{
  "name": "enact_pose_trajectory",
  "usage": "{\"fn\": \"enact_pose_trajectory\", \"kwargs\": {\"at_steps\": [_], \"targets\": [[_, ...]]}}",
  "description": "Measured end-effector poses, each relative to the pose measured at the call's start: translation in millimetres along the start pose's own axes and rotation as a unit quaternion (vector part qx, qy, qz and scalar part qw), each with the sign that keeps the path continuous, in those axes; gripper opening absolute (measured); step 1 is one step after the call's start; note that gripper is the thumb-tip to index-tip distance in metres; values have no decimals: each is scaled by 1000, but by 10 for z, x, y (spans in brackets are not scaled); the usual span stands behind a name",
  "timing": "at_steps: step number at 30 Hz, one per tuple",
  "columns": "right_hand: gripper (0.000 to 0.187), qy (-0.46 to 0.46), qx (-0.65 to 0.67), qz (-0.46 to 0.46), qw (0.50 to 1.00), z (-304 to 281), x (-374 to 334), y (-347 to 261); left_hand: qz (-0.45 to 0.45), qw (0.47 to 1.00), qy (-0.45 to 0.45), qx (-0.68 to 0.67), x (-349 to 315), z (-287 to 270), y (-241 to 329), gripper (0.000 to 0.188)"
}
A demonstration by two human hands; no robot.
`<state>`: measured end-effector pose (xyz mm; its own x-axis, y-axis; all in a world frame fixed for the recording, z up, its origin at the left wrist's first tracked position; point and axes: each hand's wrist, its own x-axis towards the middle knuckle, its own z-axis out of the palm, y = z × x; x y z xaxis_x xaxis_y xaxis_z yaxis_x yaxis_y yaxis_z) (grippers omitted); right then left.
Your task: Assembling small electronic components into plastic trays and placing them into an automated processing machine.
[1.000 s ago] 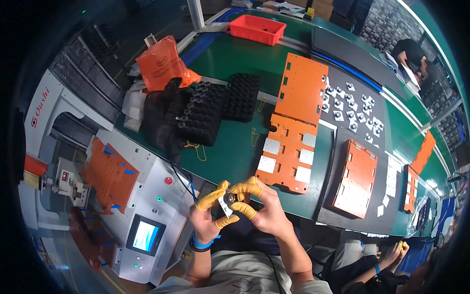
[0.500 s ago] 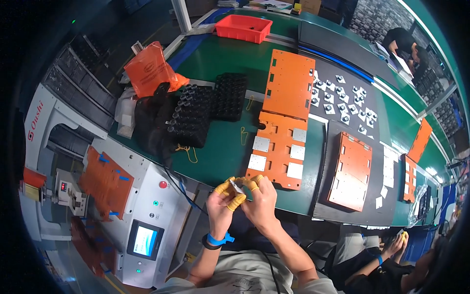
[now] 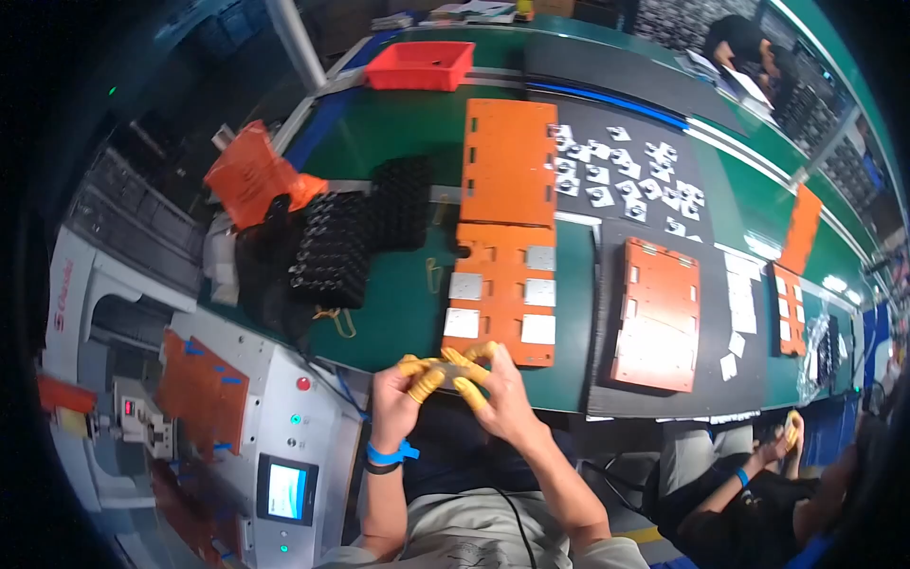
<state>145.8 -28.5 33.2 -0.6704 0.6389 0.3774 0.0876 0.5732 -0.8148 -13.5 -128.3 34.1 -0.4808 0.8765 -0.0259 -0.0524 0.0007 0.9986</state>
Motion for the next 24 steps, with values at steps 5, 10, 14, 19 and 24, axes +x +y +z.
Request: {"fn": "enact_pose_trajectory", "kwargs": {"at_steps": [5,10,14,19,24], "targets": [[46,79,59,96,990,-219,-96,-49,81,981,114,138,865,9,-11,26],[42,113,64,84,988,-450,-280,-195,132,947,140,256,1794,186,-261,35],[41,139,50,98,984,-589,-473,-114,59,967,32,247,2093,321,-524,41],[37,133,98,137,977,-590,-564,-131,27,954,-8,300,2295,-72,-685,33],[36,124,74,129,981,-552,-593,-45,-23,958,-74,275,2502,-19,-653,31]]}}
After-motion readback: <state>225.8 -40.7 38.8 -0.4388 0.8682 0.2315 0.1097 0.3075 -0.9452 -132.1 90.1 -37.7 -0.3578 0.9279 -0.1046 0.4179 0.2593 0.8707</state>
